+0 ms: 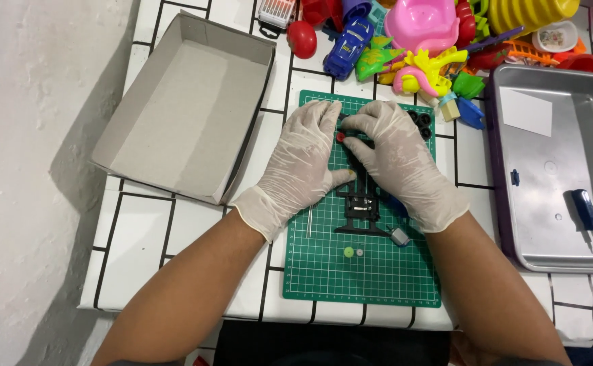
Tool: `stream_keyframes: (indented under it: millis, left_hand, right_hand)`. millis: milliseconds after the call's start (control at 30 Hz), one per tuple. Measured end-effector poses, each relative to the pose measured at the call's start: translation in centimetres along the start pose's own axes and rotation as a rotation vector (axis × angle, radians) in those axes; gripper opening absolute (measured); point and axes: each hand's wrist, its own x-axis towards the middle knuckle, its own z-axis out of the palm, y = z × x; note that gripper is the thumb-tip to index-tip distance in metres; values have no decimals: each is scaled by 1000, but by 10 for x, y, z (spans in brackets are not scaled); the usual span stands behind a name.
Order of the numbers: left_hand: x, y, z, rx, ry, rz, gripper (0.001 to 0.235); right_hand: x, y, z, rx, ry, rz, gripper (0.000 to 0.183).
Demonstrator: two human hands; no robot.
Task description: Assembling a model toy car by fitting plastic parts and gears onto a chassis
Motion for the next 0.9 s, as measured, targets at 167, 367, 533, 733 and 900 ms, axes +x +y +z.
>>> stream_keyframes:
  millis: [167, 367, 533, 733, 900]
  left_hand:
    - [-1, -2, 3, 25, 10, 11, 120]
    - [-1, -2, 2, 20, 27, 27, 118]
    - [-1, -4, -12, -50, 48, 59, 103]
    - [-8, -22, -25, 53, 81, 58, 13]
    - [-13, -29, -18, 241, -57, -25, 20]
  right_hand:
    - [2, -3, 9, -5, 10, -33, 15]
    - [1, -5, 2, -36, 33, -21, 17]
    - [-9, 4, -16, 12, 105, 46, 18]
    - [-22, 19, -38, -121, 334, 6, 23]
    - [-26, 23, -41, -67, 398, 26, 24]
